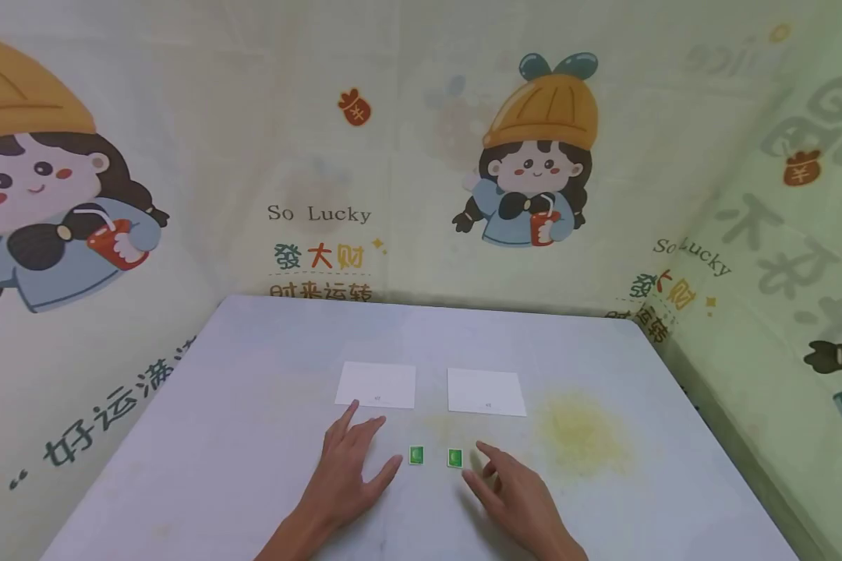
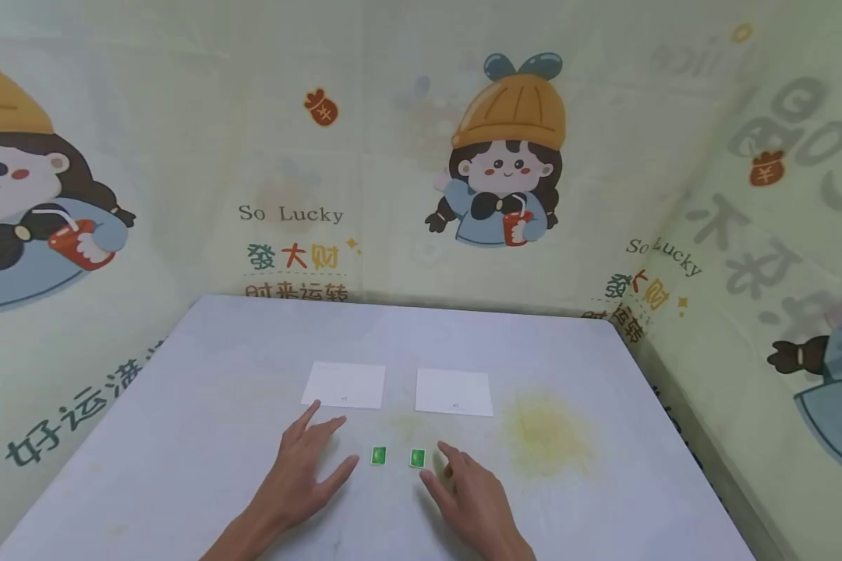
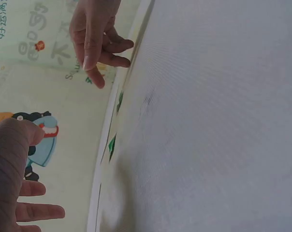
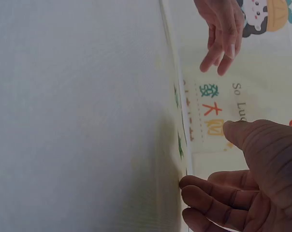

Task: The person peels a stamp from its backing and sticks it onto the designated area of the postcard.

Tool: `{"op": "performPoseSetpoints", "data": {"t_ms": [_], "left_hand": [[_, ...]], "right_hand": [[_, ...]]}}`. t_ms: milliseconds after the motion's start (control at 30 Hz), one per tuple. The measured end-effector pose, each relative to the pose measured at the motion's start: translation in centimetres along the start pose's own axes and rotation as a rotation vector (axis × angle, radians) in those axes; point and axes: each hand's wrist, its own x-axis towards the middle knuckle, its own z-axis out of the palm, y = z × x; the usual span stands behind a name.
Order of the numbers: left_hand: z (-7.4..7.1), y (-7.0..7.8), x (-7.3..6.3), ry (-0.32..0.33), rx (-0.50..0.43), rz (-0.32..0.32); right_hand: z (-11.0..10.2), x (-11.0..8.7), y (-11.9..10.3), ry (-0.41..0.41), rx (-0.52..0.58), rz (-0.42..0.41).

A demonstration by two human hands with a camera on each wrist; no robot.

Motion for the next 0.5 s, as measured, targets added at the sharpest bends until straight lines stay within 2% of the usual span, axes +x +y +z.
{"op": "performPoseSetpoints", "data": {"t_ms": [133, 367, 500], "left_hand": [[0.9, -0.1, 0.6, -0.028, -0.032, -0.006], [2.8, -0.8, 1.9, -0.012, -0.102, 0.059], [3.5, -0.4, 3.1, -0.041, -0.115, 0.055]], "right_hand": [[0.0, 0.7, 0.3, -0.048, 0.007, 0.011], [0.1, 1.4, 0.7, -0.039, 0.012, 0.009], [0.2, 1.8, 0.5, -0.043, 0.012, 0.015]]}}
